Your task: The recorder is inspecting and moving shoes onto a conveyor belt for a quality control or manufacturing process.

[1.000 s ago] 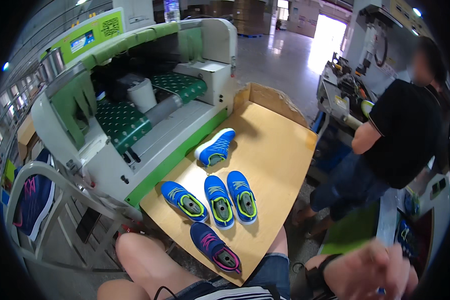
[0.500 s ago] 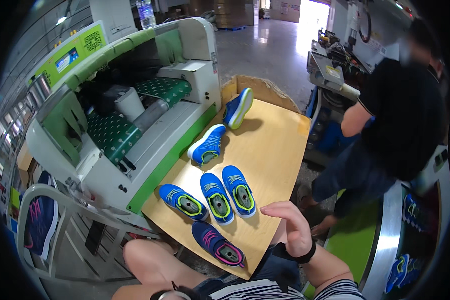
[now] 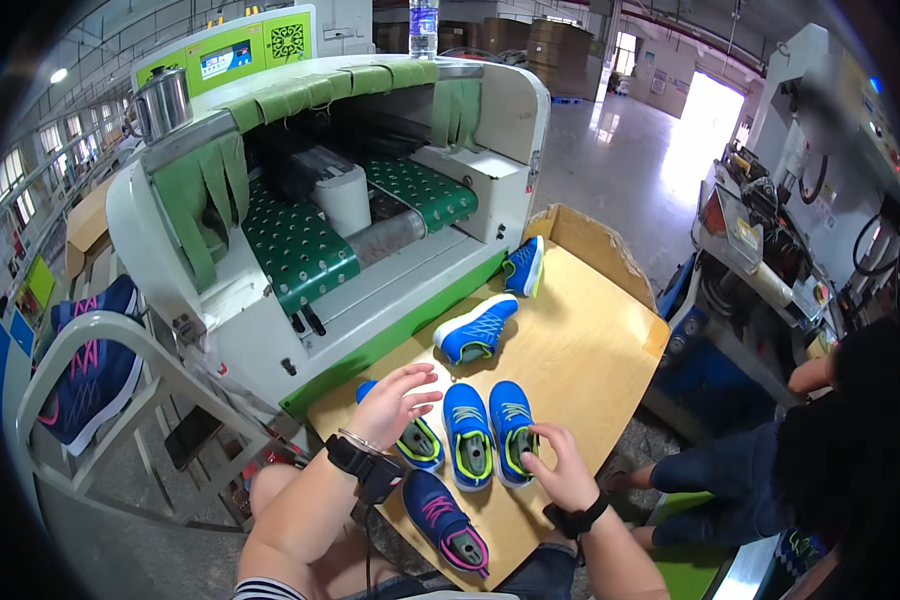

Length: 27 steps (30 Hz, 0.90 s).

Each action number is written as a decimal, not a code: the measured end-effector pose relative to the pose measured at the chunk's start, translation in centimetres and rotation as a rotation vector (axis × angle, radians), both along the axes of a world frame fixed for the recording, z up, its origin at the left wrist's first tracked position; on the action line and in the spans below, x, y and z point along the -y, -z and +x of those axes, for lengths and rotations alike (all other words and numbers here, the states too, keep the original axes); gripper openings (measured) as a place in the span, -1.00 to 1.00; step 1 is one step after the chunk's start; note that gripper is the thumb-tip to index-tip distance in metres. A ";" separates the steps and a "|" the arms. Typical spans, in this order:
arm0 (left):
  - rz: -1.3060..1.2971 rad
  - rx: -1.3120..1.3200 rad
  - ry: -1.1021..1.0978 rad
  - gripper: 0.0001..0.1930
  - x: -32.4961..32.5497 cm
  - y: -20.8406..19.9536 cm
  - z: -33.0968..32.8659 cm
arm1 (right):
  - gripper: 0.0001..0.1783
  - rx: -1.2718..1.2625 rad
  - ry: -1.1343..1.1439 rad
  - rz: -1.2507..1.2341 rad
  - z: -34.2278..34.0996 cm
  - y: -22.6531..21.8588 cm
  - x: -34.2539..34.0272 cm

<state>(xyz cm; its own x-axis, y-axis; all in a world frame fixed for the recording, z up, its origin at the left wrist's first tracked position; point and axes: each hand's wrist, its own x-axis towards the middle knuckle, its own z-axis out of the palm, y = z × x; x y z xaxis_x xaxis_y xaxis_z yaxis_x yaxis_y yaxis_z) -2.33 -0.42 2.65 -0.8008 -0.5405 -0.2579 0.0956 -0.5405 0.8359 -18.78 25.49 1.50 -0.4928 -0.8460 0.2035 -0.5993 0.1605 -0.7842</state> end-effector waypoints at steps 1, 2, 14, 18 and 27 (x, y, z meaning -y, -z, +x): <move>0.146 -0.059 -0.004 -0.68 0.9 0.6 0.3 | -0.54 0.011 -0.034 0.059 -1.2 -0.7 1.2; 0.149 -0.065 -0.002 -0.68 1.7 1.1 0.4 | -0.54 0.005 -0.032 0.062 -2.6 -0.9 2.5; 0.141 -0.048 0.016 -0.74 2.3 1.6 0.0 | -0.37 -0.889 0.042 0.466 -22.8 3.1 24.6; 0.156 0.063 0.041 -0.77 2.5 0.9 -0.9 | -0.15 -0.526 0.219 0.518 -25.0 6.3 27.7; 0.043 0.010 0.180 -0.70 3.1 1.6 -1.1 | -0.43 -0.002 0.745 0.189 -29.4 7.3 24.3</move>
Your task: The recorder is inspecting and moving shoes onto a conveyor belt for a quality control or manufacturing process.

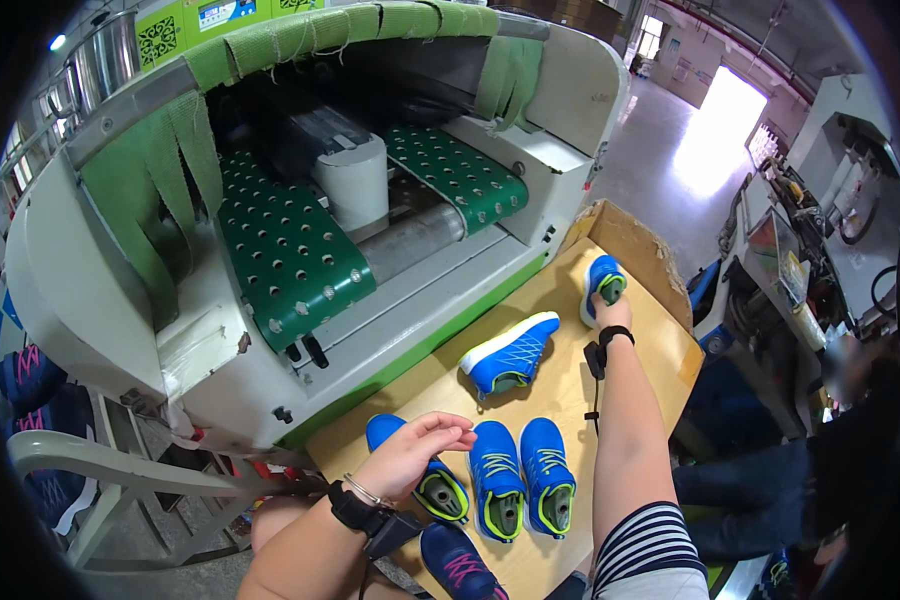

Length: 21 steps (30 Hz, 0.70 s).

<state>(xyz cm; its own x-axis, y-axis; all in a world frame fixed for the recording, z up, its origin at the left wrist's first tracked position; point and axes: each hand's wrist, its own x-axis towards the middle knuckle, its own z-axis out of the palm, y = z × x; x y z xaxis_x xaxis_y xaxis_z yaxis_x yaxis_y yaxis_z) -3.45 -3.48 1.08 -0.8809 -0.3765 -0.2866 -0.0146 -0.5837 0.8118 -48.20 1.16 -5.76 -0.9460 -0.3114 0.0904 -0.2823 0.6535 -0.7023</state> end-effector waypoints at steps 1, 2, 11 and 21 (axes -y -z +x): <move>0.003 -0.004 0.005 -0.70 0.0 0.2 0.1 | -0.41 0.022 -0.123 0.029 0.3 -0.1 -0.9; 0.012 -0.019 0.000 -0.70 0.1 0.5 0.0 | -0.33 -0.035 -0.203 -0.028 0.7 0.8 -2.2; -0.027 -0.079 -0.023 -0.73 -0.3 0.0 0.7 | -0.16 0.039 -0.321 -0.161 14.5 1.0 -13.6; -0.020 -0.239 0.066 -0.32 -3.5 -1.7 0.6 | -0.44 0.634 -0.424 -0.684 25.2 -11.9 -18.7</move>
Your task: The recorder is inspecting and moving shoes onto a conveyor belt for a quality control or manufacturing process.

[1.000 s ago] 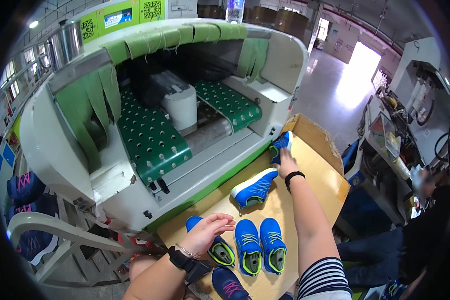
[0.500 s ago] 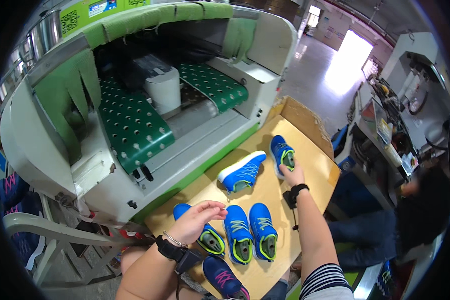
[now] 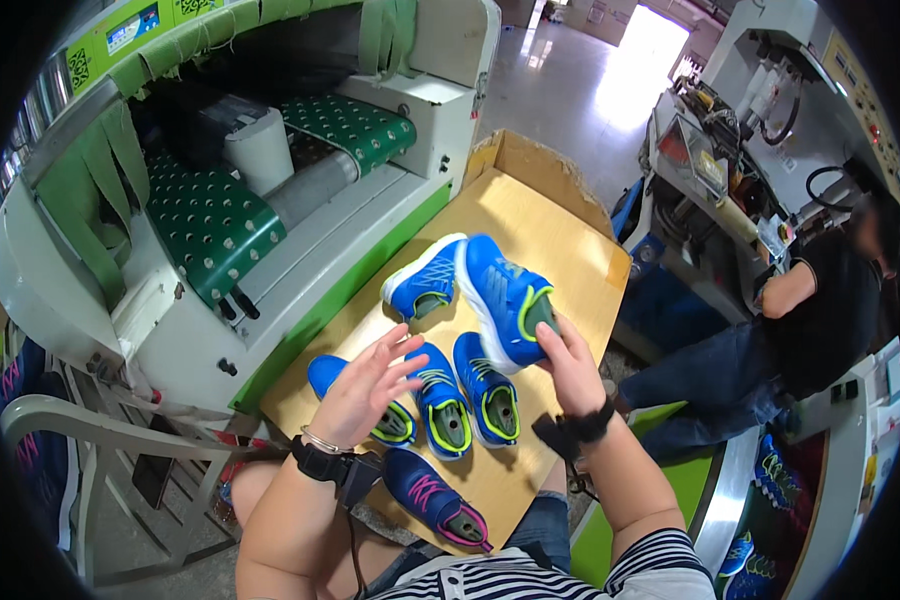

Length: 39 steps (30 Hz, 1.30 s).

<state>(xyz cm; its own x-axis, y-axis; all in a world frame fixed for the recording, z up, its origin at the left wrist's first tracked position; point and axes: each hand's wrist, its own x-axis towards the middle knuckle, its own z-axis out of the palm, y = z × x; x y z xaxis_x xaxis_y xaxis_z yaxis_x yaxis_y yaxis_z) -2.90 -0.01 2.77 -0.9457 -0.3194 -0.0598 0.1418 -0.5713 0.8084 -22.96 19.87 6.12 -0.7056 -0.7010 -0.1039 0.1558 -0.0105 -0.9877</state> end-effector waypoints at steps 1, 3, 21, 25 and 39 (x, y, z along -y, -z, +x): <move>0.084 -0.016 0.057 -0.24 -0.7 0.0 0.3 | -0.35 -0.017 -0.061 -0.052 2.0 -0.7 -0.2; 0.203 -0.066 0.225 -0.06 -1.9 -1.0 0.0 | -0.32 -0.270 -0.238 -0.105 4.4 -2.7 -0.7; 0.179 -0.397 -0.307 -0.29 9.6 -5.6 4.6 | -0.39 -0.482 0.072 -0.091 2.9 -6.3 5.0; 0.214 -0.423 -0.485 -0.36 9.6 -5.8 4.7 | -0.43 -0.778 -0.019 -0.405 -0.4 -12.4 18.1; 0.300 -0.361 -0.355 -0.43 8.7 -4.5 4.8 | -0.10 -1.231 -0.439 0.697 -6.7 -1.4 22.2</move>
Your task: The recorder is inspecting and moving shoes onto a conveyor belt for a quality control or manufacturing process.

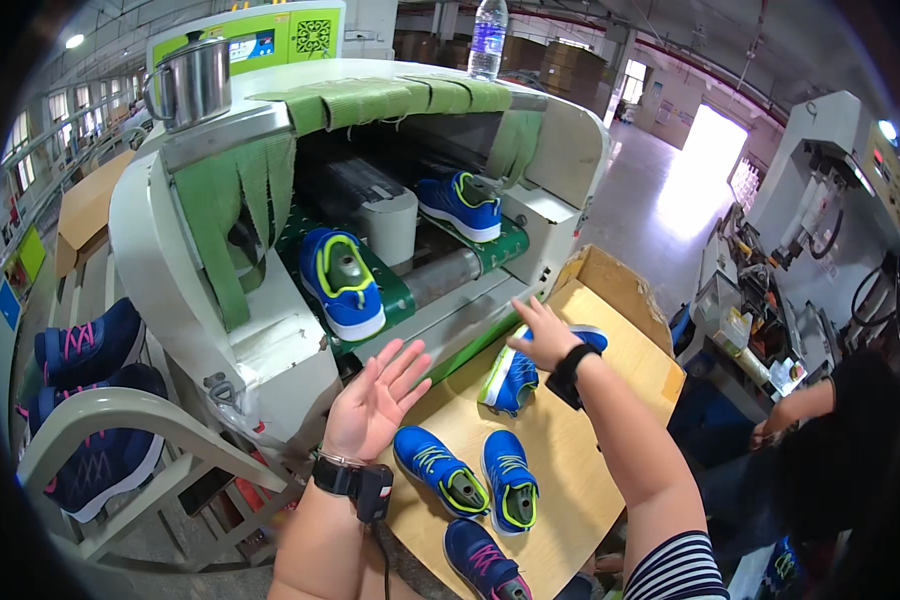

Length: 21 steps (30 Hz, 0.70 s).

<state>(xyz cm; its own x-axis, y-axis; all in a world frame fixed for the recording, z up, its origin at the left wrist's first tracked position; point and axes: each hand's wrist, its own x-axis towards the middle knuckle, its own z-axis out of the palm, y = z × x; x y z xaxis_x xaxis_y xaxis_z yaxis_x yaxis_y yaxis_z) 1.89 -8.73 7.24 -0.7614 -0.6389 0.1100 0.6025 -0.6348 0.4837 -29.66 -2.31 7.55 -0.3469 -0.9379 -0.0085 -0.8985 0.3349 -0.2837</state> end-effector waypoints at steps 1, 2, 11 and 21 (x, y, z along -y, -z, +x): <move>-0.019 0.018 -0.002 -0.43 -0.4 -0.2 -0.1 | -0.09 -0.070 0.058 0.068 -0.2 0.5 -1.8; -0.039 0.038 -0.005 -0.43 -0.7 -0.3 -0.1 | -0.10 -0.060 0.143 0.108 -0.5 0.6 -3.3; -0.049 0.106 0.023 -0.47 -1.4 1.1 -1.1 | -0.28 -0.051 0.320 0.085 -6.7 5.4 -6.6; -0.155 0.190 0.083 -0.45 -1.7 1.0 -2.6 | -0.39 -0.060 0.393 0.263 -13.3 11.4 -2.5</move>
